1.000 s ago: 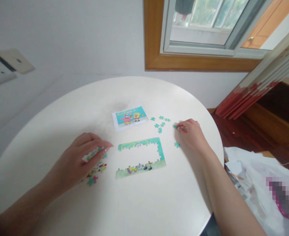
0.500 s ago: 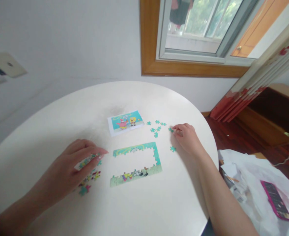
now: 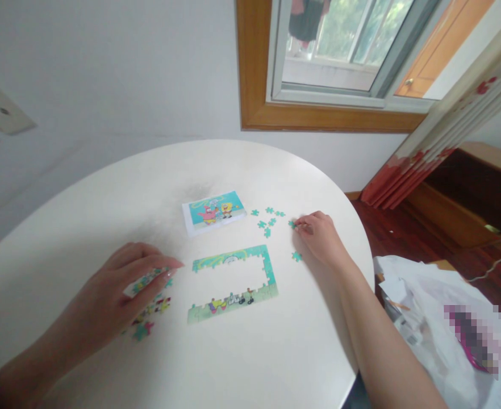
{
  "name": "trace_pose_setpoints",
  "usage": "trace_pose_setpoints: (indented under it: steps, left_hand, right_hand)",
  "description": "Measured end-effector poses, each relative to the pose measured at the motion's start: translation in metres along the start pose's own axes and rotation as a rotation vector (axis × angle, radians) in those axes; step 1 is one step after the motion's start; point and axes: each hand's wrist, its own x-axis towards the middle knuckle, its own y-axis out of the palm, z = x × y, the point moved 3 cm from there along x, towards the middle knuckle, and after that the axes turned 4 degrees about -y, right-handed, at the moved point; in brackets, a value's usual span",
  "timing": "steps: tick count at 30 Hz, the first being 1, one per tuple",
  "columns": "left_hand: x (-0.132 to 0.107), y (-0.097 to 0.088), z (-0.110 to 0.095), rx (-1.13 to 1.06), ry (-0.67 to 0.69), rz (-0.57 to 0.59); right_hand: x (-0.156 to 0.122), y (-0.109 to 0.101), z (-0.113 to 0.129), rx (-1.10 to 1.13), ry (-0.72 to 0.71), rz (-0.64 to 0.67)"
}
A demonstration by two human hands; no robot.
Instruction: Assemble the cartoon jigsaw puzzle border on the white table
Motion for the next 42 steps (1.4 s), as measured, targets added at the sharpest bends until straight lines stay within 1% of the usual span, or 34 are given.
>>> trace_pose_setpoints:
  steps: [8,15,19,22,24,26,28,29,31,34,36,39,42]
  left_hand:
    - [0.001,-0.002,-0.004,0.022,0.007,-0.005]
    - [0.002,-0.002,-0.004,0.018,0.0,0.0]
    - [0.001,-0.002,-0.003,0.014,0.01,-0.016]
    - [0.0,-0.003,-0.002,0.01,0.016,-0.017]
    - [0.0,-0.003,-0.001,0.008,0.018,-0.019]
    - [0.0,-0.003,0.0,0.005,0.022,-0.023]
    - [0.0,-0.002,0.0,0.0,0.028,-0.024]
    - [0.0,-0.001,-0.001,-0.001,0.029,-0.025]
    - [0.001,0.0,-0.001,-0.001,0.026,-0.026]
    - [0.001,0.001,-0.002,-0.003,0.021,-0.022]
    - [0.0,0.001,-0.001,-0.003,0.029,-0.014]
    - [0.0,0.001,0.0,0.005,0.034,-0.011]
    - [0.0,0.001,0.0,0.004,0.034,-0.019]
  right_hand:
    - [0.0,-0.003,0.004,-0.003,-0.018,0.018]
    - [0.005,0.002,0.001,0.046,-0.002,0.027]
    - [0.003,-0.007,0.005,0.091,0.021,0.064]
    - [-0.006,-0.019,0.01,0.118,0.034,0.137]
    - [-0.013,-0.025,0.015,0.149,0.028,0.235]
    - [-0.018,-0.027,0.018,0.201,0.025,0.337]
    - [-0.02,-0.028,0.022,0.249,0.02,0.376]
    - [-0.019,-0.028,0.024,0.258,0.005,0.364]
    - [-0.016,-0.026,0.029,0.236,-0.078,0.301]
    - [-0.011,-0.018,0.04,0.121,-0.259,0.218]
    - [-0.01,-0.009,0.048,0.024,-0.345,0.208]
    - [-0.011,0.002,0.058,-0.086,-0.406,0.207]
    - [-0.01,0.007,0.063,-0.138,-0.402,0.169]
